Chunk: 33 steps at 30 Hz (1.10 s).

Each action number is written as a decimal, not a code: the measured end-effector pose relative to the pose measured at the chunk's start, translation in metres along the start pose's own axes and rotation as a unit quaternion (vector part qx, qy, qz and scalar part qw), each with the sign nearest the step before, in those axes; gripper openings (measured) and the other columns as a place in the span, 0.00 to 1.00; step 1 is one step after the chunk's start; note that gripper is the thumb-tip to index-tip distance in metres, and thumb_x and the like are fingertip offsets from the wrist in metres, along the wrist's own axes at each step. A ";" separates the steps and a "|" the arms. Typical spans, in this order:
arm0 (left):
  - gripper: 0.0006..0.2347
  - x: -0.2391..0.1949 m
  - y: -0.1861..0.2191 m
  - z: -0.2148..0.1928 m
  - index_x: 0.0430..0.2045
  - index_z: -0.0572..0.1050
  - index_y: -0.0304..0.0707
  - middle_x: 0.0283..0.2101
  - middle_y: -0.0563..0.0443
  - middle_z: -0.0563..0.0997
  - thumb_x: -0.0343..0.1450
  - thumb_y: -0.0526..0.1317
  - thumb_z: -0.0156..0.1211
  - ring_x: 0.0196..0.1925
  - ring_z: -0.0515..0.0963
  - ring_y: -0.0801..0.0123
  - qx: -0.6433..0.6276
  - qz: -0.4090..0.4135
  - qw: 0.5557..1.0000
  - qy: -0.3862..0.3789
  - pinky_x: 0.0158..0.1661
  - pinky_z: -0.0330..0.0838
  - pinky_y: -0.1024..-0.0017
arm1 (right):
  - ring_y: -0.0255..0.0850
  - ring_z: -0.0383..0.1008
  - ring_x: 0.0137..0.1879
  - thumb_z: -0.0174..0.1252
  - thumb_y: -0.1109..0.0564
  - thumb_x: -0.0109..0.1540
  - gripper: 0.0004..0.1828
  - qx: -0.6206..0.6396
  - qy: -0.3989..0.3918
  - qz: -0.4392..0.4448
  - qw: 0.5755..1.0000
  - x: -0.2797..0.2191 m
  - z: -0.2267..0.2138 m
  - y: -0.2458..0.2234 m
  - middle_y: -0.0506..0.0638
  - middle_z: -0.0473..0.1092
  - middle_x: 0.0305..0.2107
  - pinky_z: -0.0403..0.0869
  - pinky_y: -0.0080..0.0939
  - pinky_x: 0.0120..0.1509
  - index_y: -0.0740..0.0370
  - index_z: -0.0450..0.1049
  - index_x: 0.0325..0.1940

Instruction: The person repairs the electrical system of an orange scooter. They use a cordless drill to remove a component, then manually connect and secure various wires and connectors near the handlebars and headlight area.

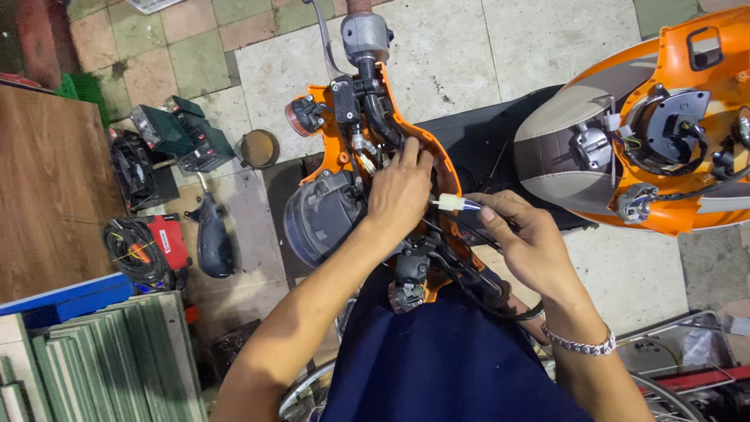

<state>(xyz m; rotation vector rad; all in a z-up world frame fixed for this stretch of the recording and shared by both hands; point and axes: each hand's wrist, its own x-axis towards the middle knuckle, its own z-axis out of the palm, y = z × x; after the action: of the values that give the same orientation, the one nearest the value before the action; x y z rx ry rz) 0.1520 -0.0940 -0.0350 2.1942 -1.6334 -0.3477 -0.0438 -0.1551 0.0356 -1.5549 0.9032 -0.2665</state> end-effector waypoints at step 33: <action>0.15 0.025 -0.039 -0.044 0.37 0.80 0.44 0.38 0.53 0.86 0.57 0.30 0.66 0.42 0.84 0.56 -0.159 0.010 0.973 -0.164 0.42 0.76 0.58 | 0.40 0.72 0.22 0.64 0.51 0.62 0.16 -0.245 0.100 0.002 0.964 0.009 0.035 -0.039 0.57 0.76 0.21 0.70 0.41 0.29 0.62 0.80 0.50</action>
<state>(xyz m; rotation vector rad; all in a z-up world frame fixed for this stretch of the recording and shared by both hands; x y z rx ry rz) 0.2108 -0.1009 -0.0119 1.9497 -1.6230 -0.9394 -0.0001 -0.1377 0.0610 -2.0072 1.1935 -0.2070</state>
